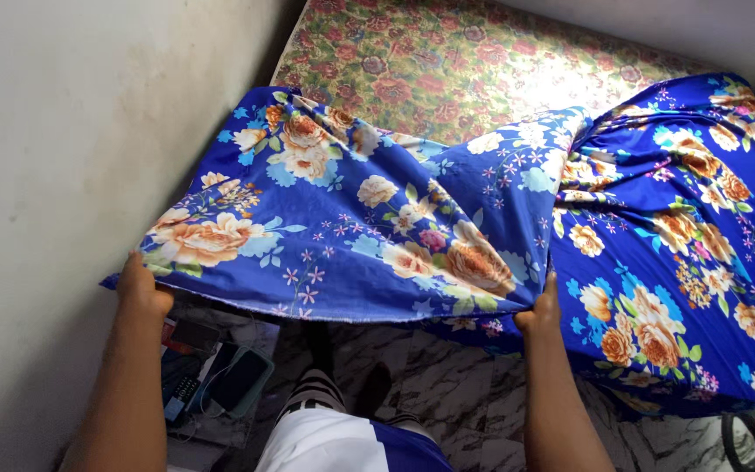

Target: The person folds a blue floral bedsheet on top of a floral mattress by grasping the edges, smoothing the fabric, and layering the folds until it is gathered into a smaller rectangle.

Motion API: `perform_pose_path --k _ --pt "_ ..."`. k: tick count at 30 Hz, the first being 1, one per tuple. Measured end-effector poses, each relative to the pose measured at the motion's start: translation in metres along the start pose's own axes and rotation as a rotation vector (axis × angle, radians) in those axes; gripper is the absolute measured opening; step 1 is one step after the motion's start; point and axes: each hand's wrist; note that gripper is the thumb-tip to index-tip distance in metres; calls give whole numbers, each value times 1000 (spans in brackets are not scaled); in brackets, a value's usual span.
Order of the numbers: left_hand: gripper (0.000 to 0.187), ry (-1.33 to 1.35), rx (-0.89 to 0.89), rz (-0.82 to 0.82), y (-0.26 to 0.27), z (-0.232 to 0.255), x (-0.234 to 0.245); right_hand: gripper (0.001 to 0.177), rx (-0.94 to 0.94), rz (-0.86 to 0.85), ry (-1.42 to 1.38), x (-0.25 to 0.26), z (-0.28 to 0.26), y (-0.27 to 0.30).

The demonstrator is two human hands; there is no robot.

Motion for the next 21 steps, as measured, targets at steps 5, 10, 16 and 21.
perform_pose_path --k 5,10,16,21 --pt "49 -72 7 123 35 2 -9 44 -54 -90 57 28 1 14" --pt "52 -143 32 147 39 4 -12 52 -36 -5 -11 51 5 24" --pt "49 -2 11 -70 13 -23 3 53 -37 -88 94 39 20 44" --pt "45 5 134 -209 7 -46 12 40 -194 -134 119 43 52 39"
Point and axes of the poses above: each hand's wrist, its own y-axis away from the middle knuckle, its own x-axis out of the back of the hand, z = x × y, and after that the axes turned 4 degrees about -z, right-handed
